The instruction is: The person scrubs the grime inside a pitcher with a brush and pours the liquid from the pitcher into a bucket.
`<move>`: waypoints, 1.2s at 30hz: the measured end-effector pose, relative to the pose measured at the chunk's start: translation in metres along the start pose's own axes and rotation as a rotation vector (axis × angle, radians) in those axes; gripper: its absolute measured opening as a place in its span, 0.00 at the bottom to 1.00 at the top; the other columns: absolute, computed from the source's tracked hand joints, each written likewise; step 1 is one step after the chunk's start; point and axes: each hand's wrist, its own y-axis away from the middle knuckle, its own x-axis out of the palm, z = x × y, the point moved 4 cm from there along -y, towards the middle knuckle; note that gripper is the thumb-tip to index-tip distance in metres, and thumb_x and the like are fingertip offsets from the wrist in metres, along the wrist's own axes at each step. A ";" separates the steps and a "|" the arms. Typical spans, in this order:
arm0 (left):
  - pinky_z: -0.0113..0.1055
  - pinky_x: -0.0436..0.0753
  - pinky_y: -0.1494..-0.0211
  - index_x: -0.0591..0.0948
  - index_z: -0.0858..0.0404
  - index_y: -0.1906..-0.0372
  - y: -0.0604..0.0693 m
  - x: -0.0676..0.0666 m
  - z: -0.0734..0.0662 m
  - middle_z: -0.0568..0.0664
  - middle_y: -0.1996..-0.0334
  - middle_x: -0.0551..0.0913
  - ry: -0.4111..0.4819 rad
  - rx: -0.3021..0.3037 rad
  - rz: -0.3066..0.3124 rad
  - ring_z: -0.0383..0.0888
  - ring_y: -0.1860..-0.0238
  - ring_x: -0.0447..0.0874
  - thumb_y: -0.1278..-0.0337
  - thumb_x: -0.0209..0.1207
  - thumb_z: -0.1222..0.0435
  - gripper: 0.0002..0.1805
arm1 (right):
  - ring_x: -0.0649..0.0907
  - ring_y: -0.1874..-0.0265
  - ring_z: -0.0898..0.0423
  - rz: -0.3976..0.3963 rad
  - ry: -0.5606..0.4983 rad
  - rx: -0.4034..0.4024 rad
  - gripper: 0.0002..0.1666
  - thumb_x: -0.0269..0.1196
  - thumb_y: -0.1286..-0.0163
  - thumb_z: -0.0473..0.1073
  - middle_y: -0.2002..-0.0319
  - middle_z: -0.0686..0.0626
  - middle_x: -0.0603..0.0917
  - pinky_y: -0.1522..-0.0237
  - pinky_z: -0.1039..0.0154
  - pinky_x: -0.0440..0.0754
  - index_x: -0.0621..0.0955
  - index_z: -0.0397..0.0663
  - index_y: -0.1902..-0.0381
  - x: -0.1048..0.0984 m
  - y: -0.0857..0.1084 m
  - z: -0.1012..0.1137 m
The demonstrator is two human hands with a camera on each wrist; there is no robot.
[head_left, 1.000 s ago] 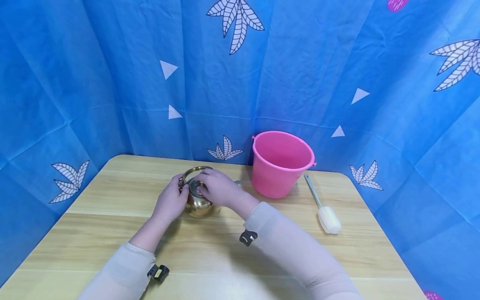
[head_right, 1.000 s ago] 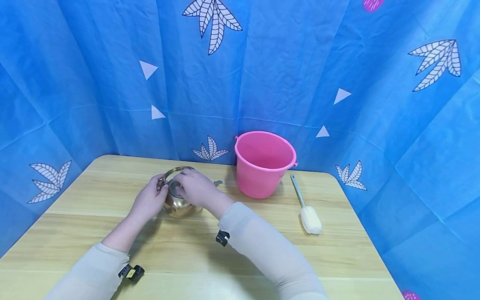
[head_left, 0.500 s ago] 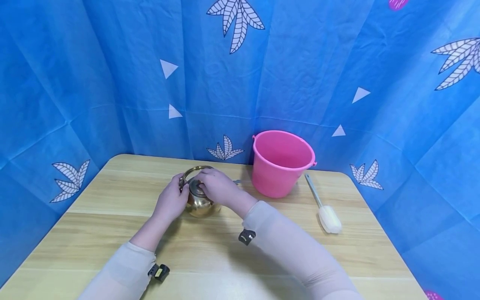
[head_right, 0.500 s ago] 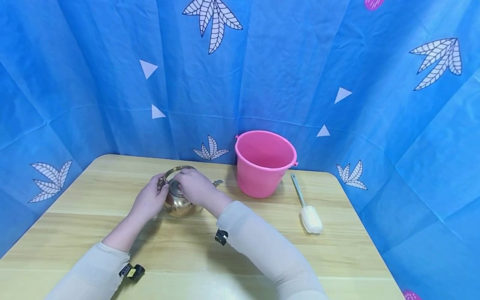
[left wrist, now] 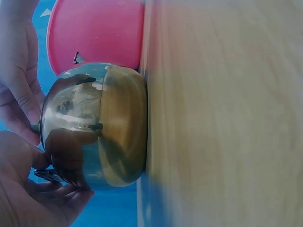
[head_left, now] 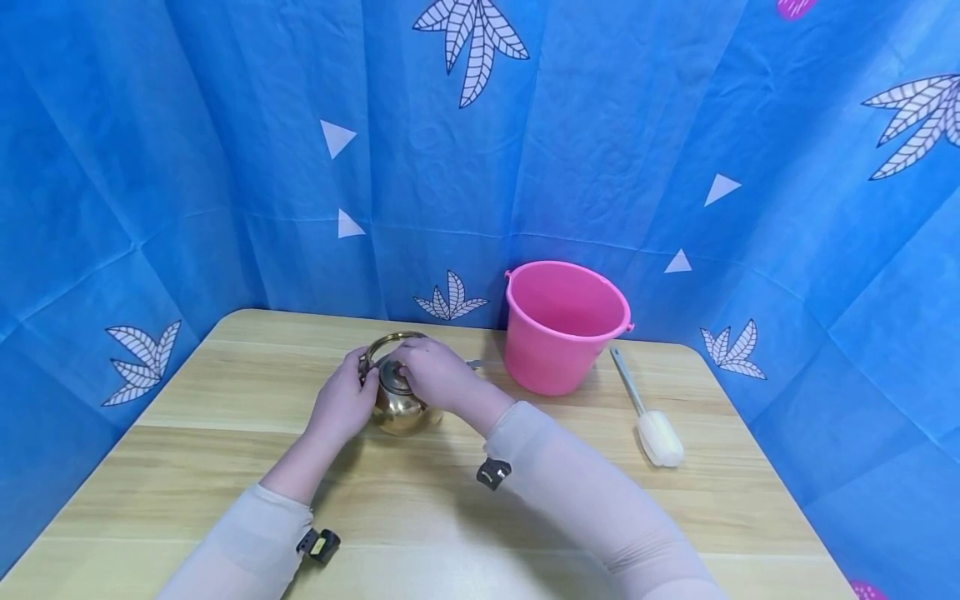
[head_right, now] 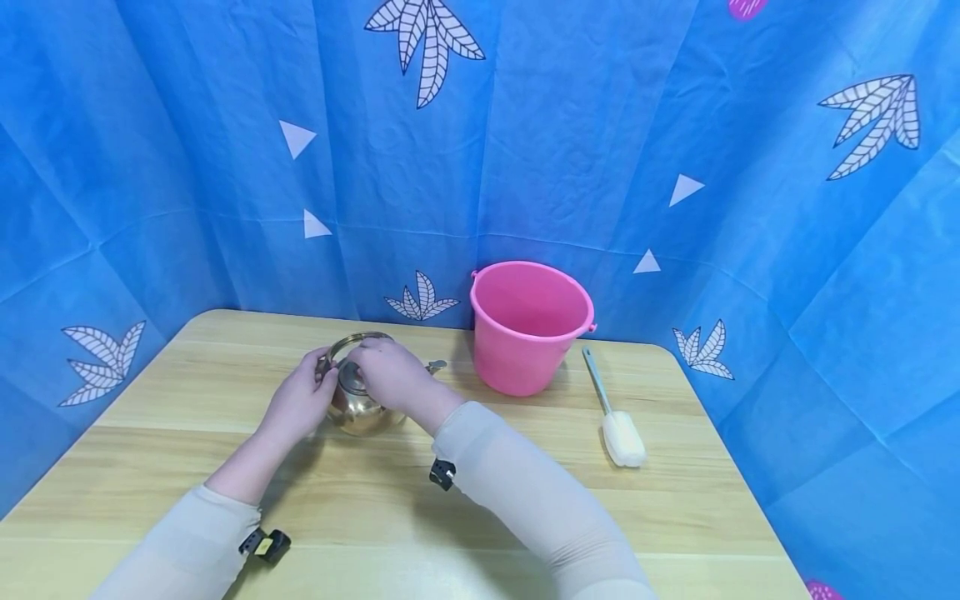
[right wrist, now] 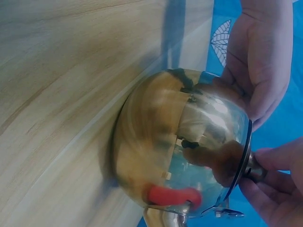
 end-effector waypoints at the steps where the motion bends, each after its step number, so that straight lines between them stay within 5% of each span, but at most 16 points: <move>1: 0.61 0.73 0.37 0.63 0.73 0.28 0.000 0.000 0.000 0.71 0.38 0.76 0.001 -0.001 0.000 0.67 0.38 0.74 0.25 0.47 0.63 0.28 | 0.83 0.46 0.54 -0.001 0.002 0.000 0.15 0.63 0.29 0.35 0.48 0.50 0.85 0.38 0.64 0.76 0.85 0.49 0.46 0.000 0.000 0.000; 36: 0.62 0.73 0.37 0.63 0.73 0.28 0.000 0.001 0.001 0.71 0.37 0.75 -0.012 -0.012 0.006 0.68 0.38 0.74 0.25 0.46 0.61 0.28 | 0.83 0.47 0.55 -0.084 -0.052 0.022 0.15 0.61 0.27 0.35 0.49 0.50 0.85 0.40 0.65 0.77 0.84 0.47 0.45 -0.006 0.004 -0.001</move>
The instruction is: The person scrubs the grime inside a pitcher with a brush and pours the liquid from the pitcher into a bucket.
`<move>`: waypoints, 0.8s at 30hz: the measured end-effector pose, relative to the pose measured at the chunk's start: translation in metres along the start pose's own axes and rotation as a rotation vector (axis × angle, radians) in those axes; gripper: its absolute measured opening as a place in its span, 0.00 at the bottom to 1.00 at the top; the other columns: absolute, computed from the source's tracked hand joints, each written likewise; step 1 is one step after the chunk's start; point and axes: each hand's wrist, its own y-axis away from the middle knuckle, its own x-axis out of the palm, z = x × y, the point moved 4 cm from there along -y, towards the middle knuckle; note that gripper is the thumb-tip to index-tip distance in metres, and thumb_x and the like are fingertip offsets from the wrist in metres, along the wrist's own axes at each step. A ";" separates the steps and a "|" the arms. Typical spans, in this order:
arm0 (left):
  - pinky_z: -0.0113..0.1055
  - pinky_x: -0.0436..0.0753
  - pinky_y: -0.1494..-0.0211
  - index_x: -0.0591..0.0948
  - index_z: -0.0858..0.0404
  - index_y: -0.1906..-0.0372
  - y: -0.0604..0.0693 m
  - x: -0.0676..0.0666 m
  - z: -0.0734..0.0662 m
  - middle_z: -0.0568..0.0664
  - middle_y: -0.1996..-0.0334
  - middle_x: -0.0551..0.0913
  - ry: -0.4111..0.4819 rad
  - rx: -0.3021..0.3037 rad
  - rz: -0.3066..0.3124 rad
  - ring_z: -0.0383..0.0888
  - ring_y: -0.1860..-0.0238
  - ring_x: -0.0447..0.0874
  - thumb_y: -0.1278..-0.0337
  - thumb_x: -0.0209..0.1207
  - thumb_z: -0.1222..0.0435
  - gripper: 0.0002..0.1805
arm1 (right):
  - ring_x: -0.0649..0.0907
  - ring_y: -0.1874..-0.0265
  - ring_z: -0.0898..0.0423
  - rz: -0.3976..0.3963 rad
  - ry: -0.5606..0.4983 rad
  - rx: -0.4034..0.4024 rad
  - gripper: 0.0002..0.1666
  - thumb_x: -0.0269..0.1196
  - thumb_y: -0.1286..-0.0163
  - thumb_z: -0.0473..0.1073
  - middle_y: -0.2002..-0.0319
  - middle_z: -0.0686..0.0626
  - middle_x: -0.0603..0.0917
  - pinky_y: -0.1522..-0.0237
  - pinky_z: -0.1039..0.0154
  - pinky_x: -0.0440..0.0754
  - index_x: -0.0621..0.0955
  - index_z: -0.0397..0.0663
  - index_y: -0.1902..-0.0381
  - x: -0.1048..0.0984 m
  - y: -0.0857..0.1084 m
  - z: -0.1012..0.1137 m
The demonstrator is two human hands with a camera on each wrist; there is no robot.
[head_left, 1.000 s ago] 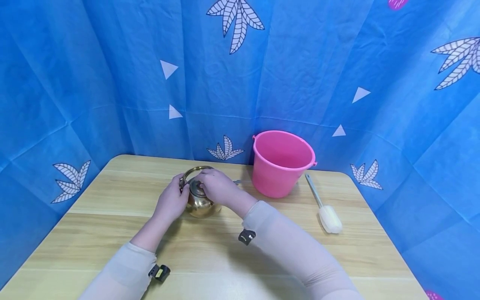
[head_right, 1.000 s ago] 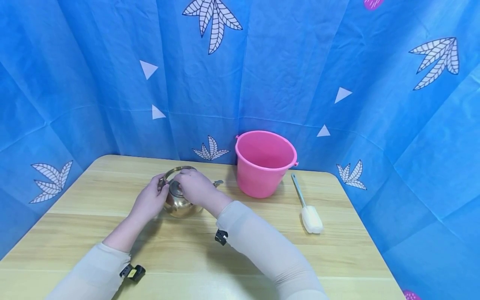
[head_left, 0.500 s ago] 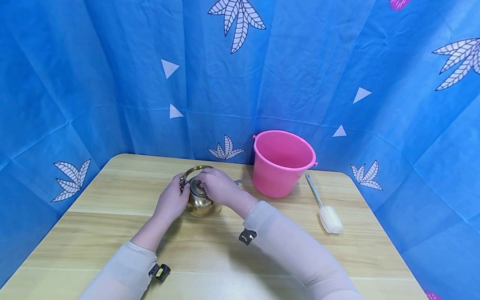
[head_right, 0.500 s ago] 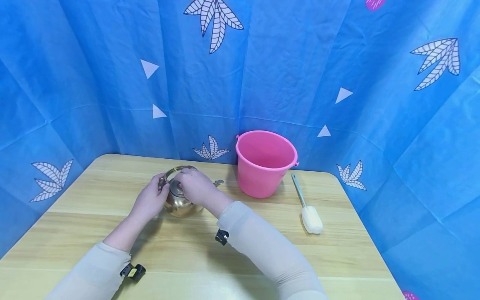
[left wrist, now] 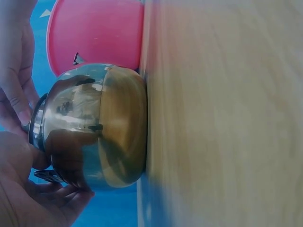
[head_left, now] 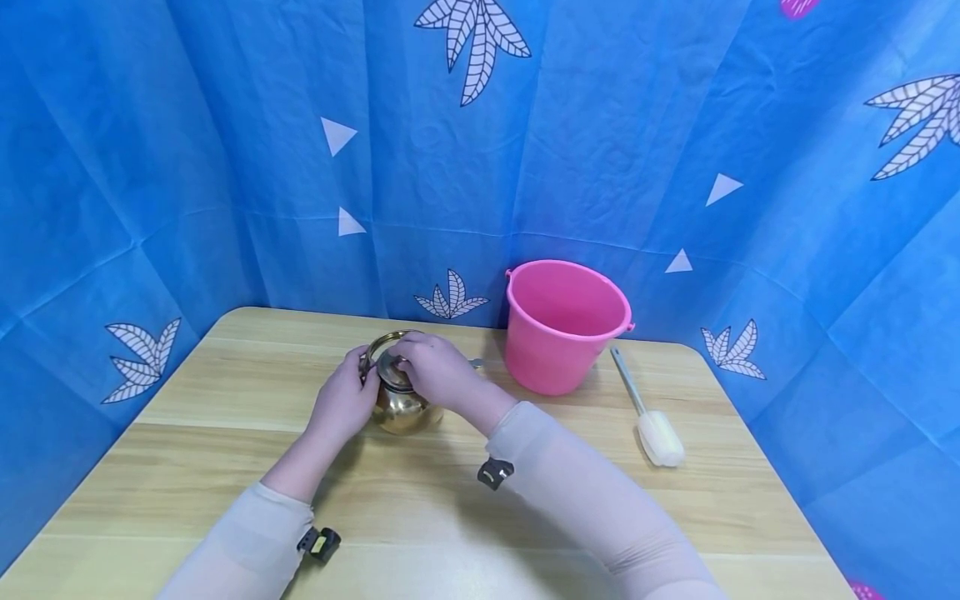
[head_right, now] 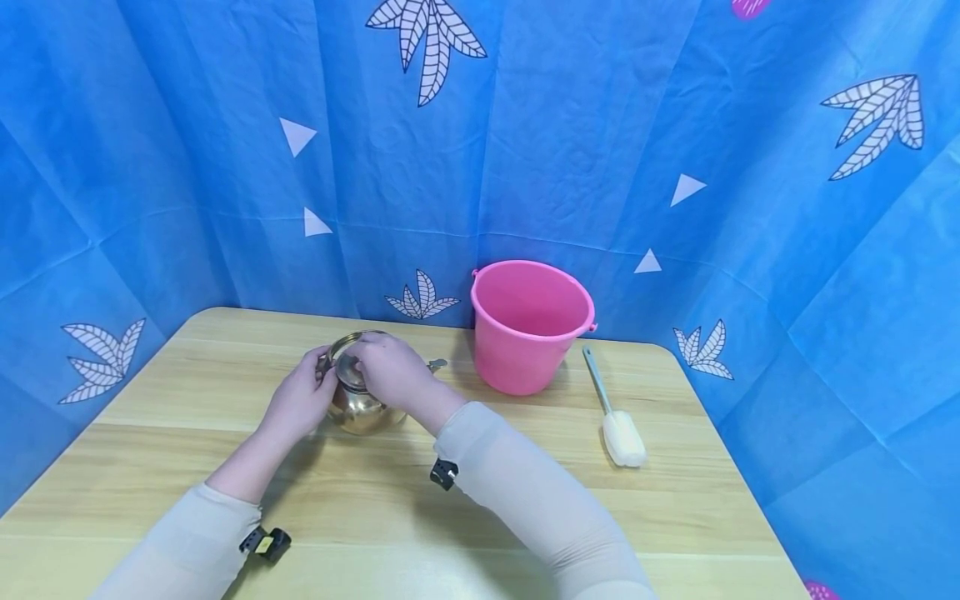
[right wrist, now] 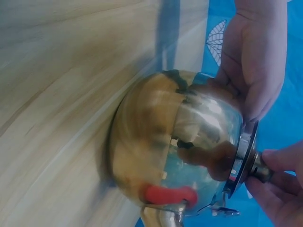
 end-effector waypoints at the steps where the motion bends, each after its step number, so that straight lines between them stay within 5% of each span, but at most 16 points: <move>1: 0.62 0.73 0.37 0.63 0.73 0.28 0.000 0.000 0.000 0.71 0.38 0.75 0.002 0.002 -0.003 0.68 0.38 0.74 0.25 0.46 0.61 0.28 | 0.83 0.48 0.55 0.000 0.000 0.003 0.16 0.61 0.28 0.35 0.49 0.50 0.85 0.40 0.65 0.78 0.84 0.47 0.45 0.000 0.000 0.000; 24: 0.62 0.73 0.37 0.62 0.74 0.28 0.000 -0.001 -0.003 0.72 0.39 0.75 0.004 0.017 -0.008 0.68 0.38 0.74 0.25 0.48 0.63 0.28 | 0.84 0.47 0.55 0.028 0.000 0.001 0.16 0.62 0.29 0.34 0.47 0.49 0.85 0.41 0.66 0.78 0.84 0.44 0.45 -0.013 0.010 0.001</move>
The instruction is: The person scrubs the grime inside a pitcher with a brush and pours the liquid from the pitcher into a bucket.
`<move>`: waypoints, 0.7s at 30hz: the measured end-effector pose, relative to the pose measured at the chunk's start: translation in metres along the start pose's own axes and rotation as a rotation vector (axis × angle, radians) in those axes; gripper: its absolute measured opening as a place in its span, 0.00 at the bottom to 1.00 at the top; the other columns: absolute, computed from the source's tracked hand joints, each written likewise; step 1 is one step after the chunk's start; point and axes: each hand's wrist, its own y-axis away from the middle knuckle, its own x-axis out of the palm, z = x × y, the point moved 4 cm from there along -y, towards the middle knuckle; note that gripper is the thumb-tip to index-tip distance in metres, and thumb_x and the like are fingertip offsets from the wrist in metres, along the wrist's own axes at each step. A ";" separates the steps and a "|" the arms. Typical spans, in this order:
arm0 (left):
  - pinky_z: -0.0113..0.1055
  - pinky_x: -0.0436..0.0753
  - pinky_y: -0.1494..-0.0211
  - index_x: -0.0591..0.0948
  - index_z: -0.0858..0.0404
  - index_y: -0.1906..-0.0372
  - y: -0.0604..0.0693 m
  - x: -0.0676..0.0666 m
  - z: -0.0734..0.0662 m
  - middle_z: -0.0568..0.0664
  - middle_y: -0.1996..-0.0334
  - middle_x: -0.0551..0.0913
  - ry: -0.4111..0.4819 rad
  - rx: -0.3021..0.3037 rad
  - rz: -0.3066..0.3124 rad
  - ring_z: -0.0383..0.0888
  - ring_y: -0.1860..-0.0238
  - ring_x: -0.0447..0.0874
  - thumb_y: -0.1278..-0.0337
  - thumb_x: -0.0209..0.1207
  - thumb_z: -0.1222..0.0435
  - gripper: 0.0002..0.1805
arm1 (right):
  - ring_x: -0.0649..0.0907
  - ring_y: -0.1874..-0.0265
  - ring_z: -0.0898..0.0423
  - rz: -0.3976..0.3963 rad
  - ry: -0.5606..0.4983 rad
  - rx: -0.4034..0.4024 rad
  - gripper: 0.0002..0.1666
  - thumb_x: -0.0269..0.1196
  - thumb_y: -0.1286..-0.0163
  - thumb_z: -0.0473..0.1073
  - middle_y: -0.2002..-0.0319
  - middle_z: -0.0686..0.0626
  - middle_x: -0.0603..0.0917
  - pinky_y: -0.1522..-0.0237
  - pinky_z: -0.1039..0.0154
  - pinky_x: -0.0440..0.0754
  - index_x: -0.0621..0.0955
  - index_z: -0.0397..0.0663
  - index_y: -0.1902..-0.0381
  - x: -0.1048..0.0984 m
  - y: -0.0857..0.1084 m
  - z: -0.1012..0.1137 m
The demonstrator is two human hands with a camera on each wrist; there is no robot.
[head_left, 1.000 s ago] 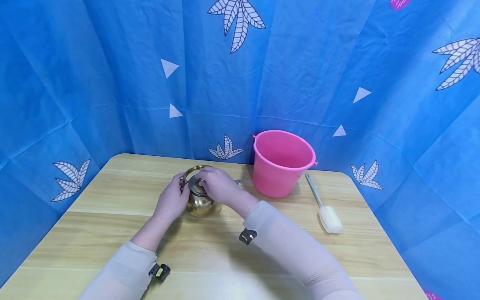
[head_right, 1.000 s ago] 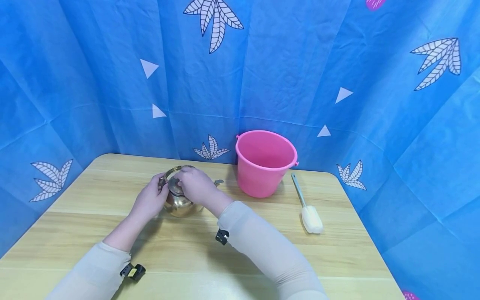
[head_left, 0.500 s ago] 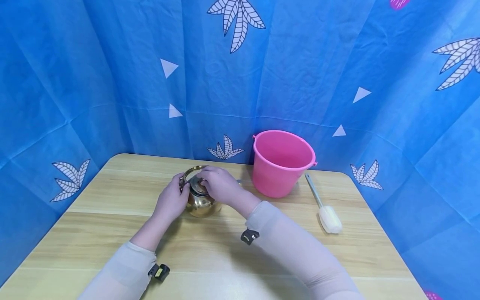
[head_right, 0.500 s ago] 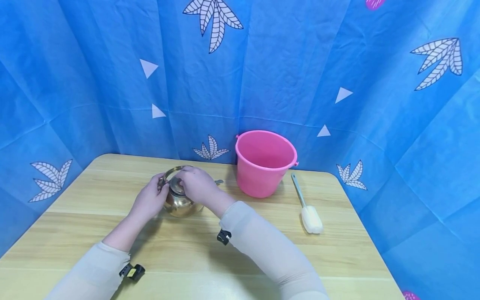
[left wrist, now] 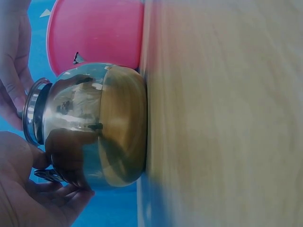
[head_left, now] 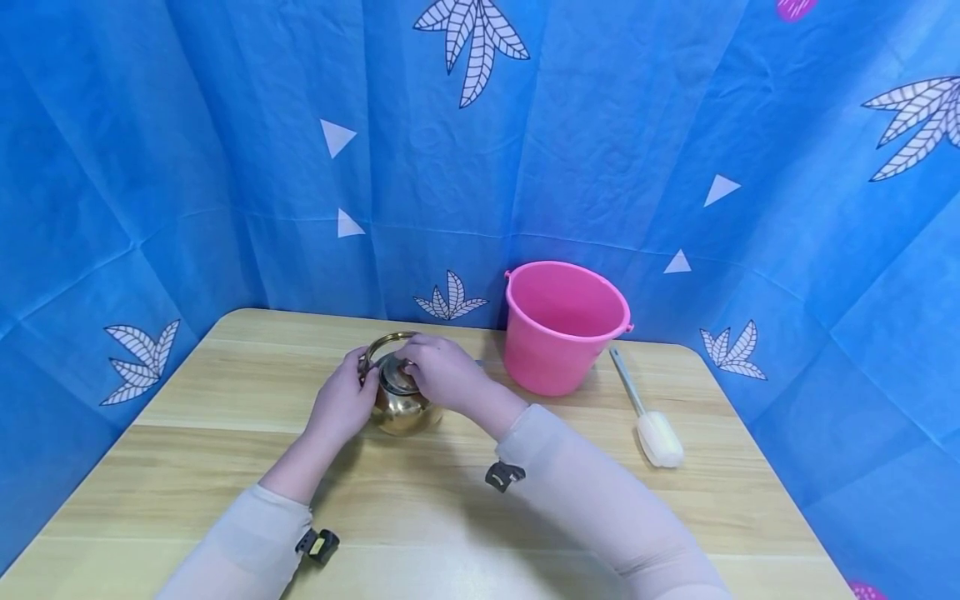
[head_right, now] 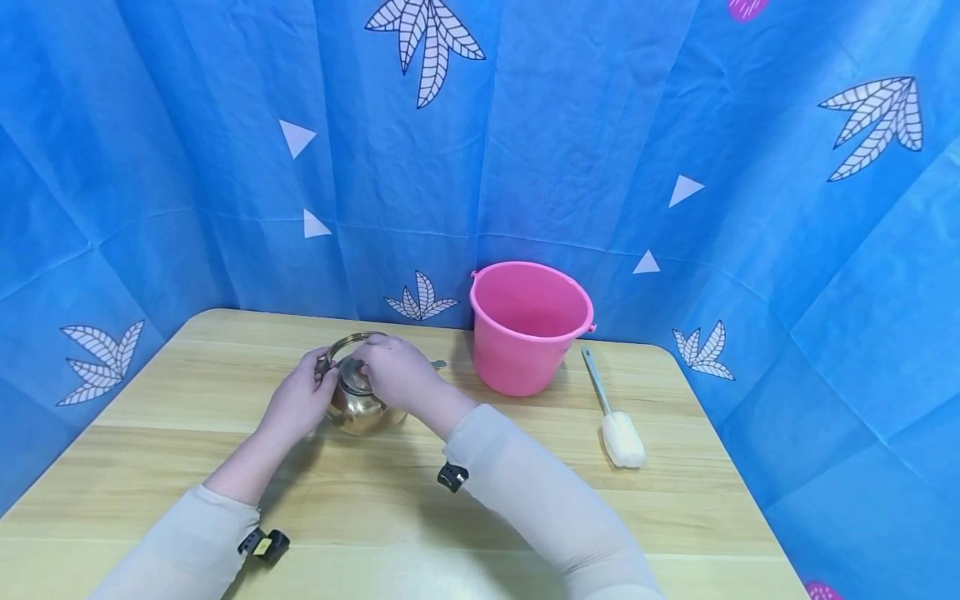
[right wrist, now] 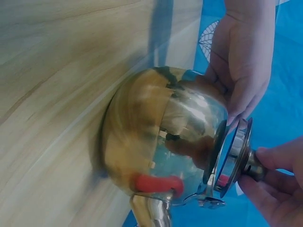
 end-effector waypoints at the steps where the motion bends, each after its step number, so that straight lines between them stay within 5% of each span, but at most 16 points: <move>1: 0.62 0.73 0.37 0.62 0.74 0.28 0.000 0.000 0.000 0.72 0.39 0.76 -0.001 0.001 0.001 0.69 0.39 0.74 0.25 0.48 0.63 0.28 | 0.84 0.47 0.55 0.002 0.000 0.000 0.16 0.62 0.29 0.34 0.47 0.49 0.85 0.41 0.66 0.78 0.84 0.44 0.44 -0.001 0.001 0.000; 21: 0.61 0.73 0.37 0.62 0.73 0.28 -0.001 0.002 0.003 0.71 0.39 0.76 0.004 -0.001 0.001 0.68 0.39 0.75 0.25 0.47 0.62 0.29 | 0.83 0.45 0.54 0.019 -0.012 -0.021 0.16 0.62 0.29 0.34 0.47 0.49 0.85 0.39 0.65 0.77 0.84 0.44 0.44 -0.009 0.012 0.000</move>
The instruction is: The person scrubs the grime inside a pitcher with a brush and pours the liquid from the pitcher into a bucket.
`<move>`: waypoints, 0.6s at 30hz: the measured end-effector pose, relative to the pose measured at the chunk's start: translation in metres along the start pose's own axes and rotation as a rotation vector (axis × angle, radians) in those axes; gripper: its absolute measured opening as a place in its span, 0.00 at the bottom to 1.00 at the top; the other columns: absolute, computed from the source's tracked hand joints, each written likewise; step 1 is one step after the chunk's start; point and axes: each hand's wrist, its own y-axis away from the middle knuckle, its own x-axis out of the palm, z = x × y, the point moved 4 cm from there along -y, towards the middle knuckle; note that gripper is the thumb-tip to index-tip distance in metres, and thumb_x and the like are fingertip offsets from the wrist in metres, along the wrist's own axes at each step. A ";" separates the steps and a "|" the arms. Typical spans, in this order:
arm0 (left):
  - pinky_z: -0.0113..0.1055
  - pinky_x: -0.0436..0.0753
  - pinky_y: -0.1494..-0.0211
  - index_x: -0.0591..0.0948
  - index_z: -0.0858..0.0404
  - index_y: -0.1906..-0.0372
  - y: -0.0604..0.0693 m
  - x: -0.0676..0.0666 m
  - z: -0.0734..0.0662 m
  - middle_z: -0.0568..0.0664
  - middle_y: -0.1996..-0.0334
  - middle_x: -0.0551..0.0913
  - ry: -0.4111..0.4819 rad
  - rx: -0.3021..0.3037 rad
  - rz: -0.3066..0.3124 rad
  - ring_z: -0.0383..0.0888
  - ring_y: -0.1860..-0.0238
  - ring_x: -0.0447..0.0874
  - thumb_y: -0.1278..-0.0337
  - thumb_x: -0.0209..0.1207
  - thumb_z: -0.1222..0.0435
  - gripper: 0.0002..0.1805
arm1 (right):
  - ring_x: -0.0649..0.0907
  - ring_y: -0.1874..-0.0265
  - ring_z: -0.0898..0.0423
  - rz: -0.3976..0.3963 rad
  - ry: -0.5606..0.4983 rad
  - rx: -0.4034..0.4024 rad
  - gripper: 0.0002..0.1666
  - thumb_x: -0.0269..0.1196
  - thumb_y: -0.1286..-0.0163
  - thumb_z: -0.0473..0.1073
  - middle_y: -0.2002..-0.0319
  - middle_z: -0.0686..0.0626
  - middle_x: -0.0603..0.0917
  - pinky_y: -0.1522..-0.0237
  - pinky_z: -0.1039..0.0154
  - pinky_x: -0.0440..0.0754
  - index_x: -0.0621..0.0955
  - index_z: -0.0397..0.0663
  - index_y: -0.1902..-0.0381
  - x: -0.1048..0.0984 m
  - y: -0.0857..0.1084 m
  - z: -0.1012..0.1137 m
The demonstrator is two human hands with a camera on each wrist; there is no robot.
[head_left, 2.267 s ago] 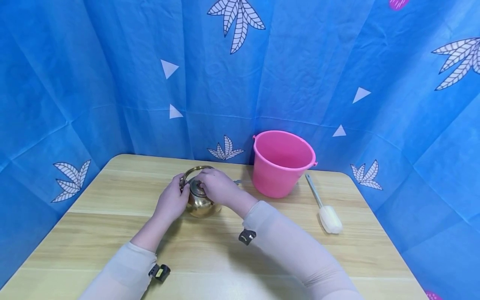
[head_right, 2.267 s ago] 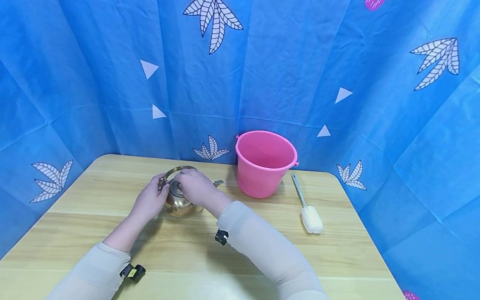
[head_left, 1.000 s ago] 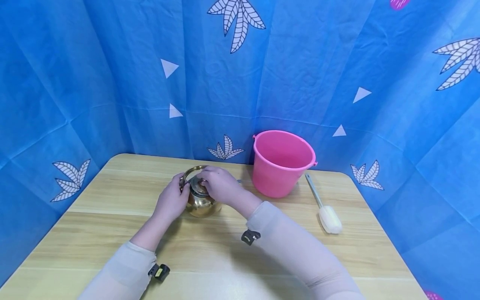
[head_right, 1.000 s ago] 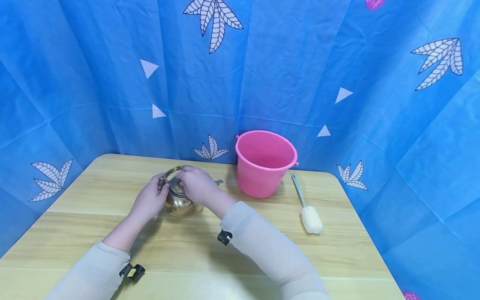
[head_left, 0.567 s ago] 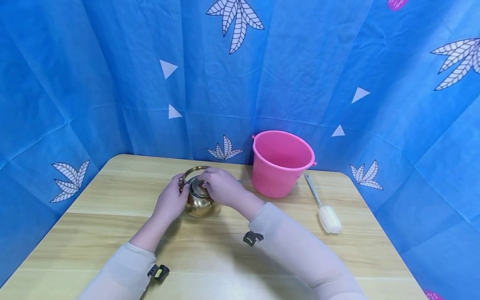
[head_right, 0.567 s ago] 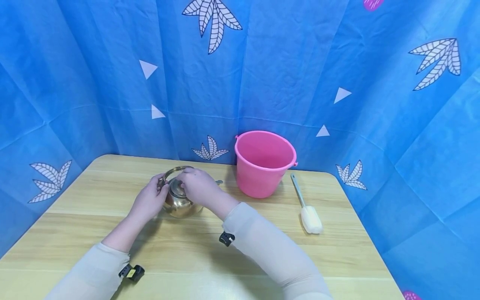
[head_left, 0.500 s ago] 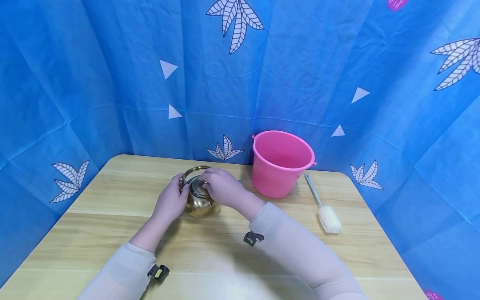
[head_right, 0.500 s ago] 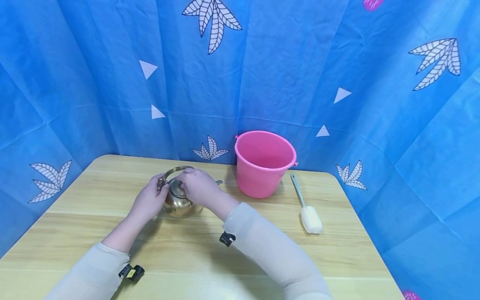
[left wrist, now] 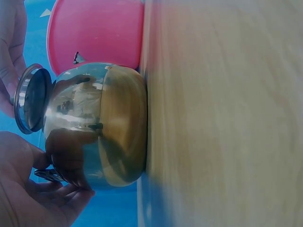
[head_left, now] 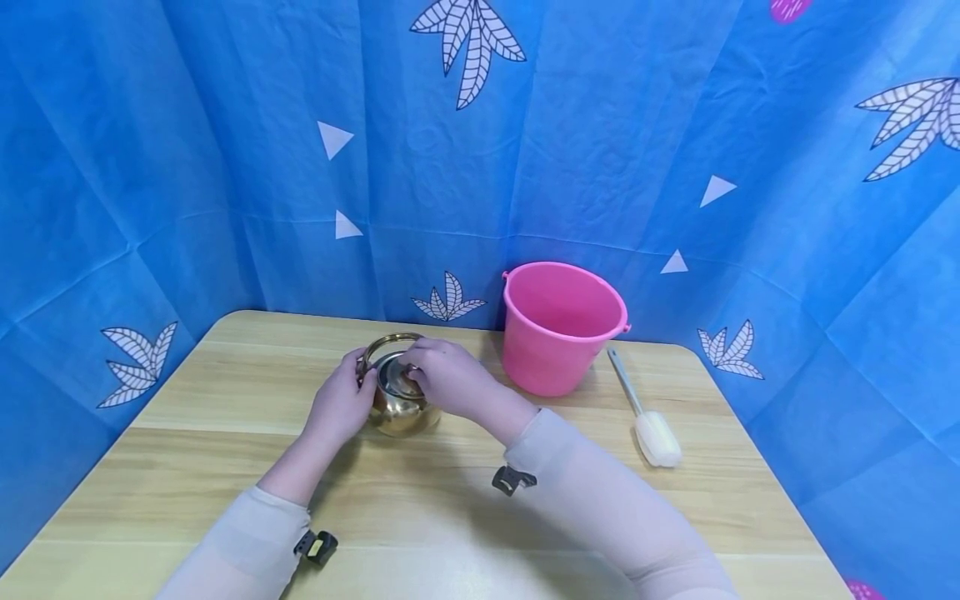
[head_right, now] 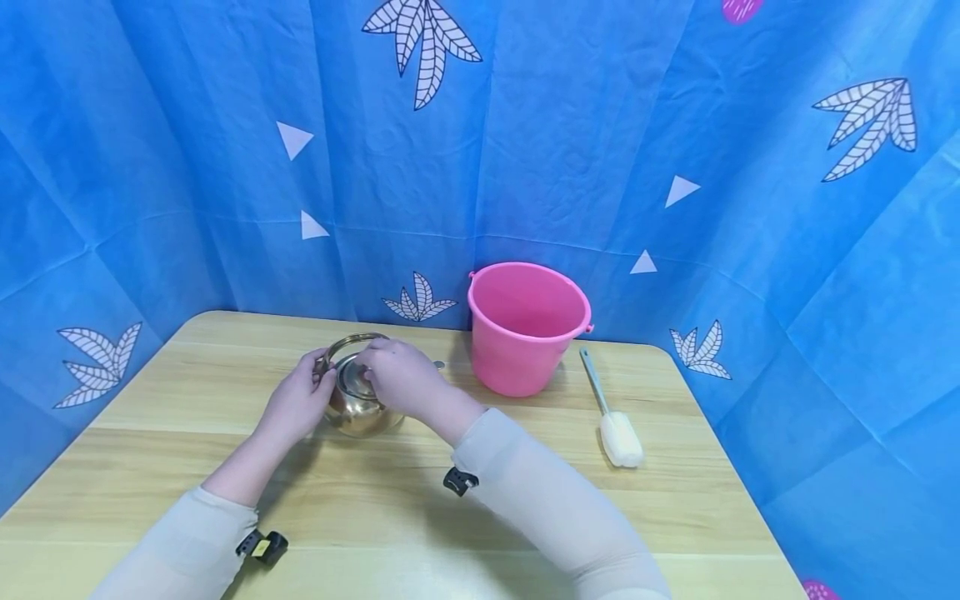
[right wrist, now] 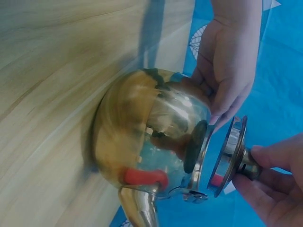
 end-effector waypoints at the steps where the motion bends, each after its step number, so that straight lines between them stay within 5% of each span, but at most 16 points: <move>1: 0.61 0.73 0.37 0.62 0.73 0.28 0.000 0.000 0.000 0.71 0.38 0.75 0.001 0.000 0.001 0.68 0.38 0.74 0.25 0.47 0.62 0.29 | 0.83 0.45 0.54 0.000 -0.003 -0.001 0.16 0.62 0.29 0.34 0.46 0.49 0.85 0.39 0.65 0.77 0.84 0.44 0.44 -0.001 0.001 0.000; 18: 0.62 0.73 0.38 0.63 0.73 0.28 0.000 0.000 0.001 0.71 0.40 0.76 -0.009 0.008 -0.006 0.68 0.39 0.75 0.25 0.48 0.62 0.28 | 0.83 0.46 0.54 0.037 0.020 0.001 0.16 0.64 0.30 0.34 0.48 0.49 0.85 0.40 0.64 0.78 0.85 0.46 0.45 -0.010 0.017 0.002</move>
